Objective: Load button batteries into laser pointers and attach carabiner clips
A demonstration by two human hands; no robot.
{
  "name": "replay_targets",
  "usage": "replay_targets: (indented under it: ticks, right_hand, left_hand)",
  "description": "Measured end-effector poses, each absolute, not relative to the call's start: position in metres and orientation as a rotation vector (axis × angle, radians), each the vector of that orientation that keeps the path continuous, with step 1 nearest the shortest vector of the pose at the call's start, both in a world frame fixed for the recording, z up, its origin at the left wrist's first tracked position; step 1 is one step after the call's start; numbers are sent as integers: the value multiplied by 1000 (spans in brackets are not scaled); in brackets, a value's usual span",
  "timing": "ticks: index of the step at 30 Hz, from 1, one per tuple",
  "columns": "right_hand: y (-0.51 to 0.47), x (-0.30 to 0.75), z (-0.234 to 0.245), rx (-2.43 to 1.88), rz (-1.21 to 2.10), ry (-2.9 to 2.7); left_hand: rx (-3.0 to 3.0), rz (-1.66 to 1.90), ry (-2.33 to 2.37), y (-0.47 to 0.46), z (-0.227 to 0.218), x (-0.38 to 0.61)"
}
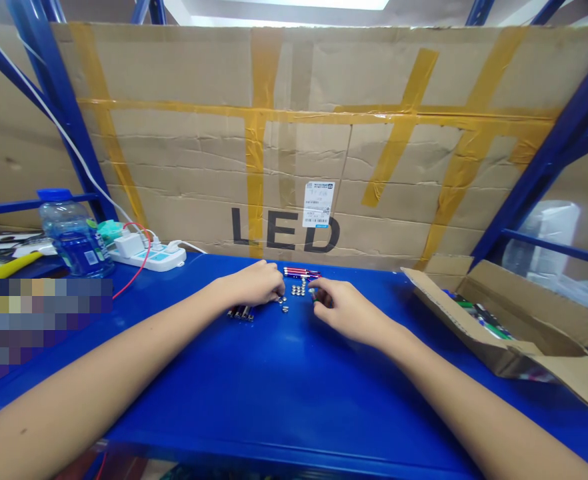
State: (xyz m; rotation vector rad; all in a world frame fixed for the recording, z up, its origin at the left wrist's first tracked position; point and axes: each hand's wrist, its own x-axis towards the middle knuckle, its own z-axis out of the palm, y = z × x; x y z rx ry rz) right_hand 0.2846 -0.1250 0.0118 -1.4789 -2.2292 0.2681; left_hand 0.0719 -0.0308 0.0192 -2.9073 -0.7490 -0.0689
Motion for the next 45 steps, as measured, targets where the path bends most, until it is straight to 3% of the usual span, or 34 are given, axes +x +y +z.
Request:
replay_targets:
  ticks: [11, 19, 33, 39, 45]
  right_hand:
    - [-121, 278, 1, -1298, 400, -2247]
    - [-117, 279, -3, -1346, 573, -2112]
    - [-117, 280, -1, -1290, 881, -1975]
    - [-113, 285, -6, -1282, 779, -2063]
    - [-111, 286, -7, -1217, 595, -2186]
  left_hand:
    - [-2855, -82, -881, -36, 22, 77]
    - [-2961, -604, -704, -64, 32, 93]
    - [-3134, -515, -484, -72, 34, 91]
    - [-3061, -587, -737, -69, 37, 88]
    - [-2932, -243, -875, -45, 27, 75]
